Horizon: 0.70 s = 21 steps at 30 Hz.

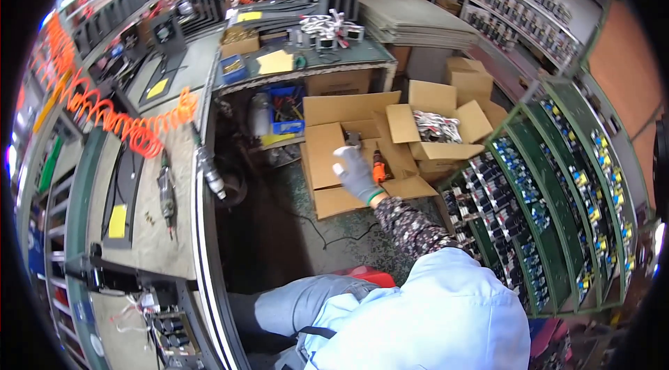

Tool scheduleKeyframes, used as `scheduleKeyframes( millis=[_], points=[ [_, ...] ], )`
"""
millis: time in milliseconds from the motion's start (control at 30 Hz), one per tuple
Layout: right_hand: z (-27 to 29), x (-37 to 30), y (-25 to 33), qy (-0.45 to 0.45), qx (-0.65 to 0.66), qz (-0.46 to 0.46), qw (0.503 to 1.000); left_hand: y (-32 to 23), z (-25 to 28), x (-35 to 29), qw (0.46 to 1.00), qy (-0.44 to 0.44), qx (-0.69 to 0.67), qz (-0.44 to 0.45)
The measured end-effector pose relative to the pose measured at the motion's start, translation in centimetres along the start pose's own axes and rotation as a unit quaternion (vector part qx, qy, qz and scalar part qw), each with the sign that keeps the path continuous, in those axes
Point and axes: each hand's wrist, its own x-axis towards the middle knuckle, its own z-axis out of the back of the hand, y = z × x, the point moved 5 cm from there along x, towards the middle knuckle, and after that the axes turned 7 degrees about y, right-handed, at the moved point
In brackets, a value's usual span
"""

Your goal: The person assembles electronic components into a metal chassis by securing printed circuit boards, a fan, and a heatsink with screws using an electric screwdriver.

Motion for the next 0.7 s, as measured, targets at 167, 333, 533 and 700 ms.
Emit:
scheduleKeyframes(
  millis=[167,333,533,700],
  points=[
    [15.3,-2.9,-10.5,-0.173,-0.189,-0.159,0.953,1.6,-2.1,0.4,0.998,0.031,-0.041,0.044],
    [30.6,-6.5,-11.3,-0.338,-0.475,-0.321,0.746,4.0,-4.6,1.3,0.984,-0.078,-0.154,-0.038],
    [44.0,-10.3,-9.5,-0.481,-0.586,-0.351,0.549,-0.2,-0.9,2.0,0.978,-0.161,-0.129,-0.035],
    [50.2,-11.7,-5.2,-0.444,-0.655,-0.199,0.578,-6.1,1.7,2.5,0.964,-0.224,-0.132,-0.052]
  ],
)
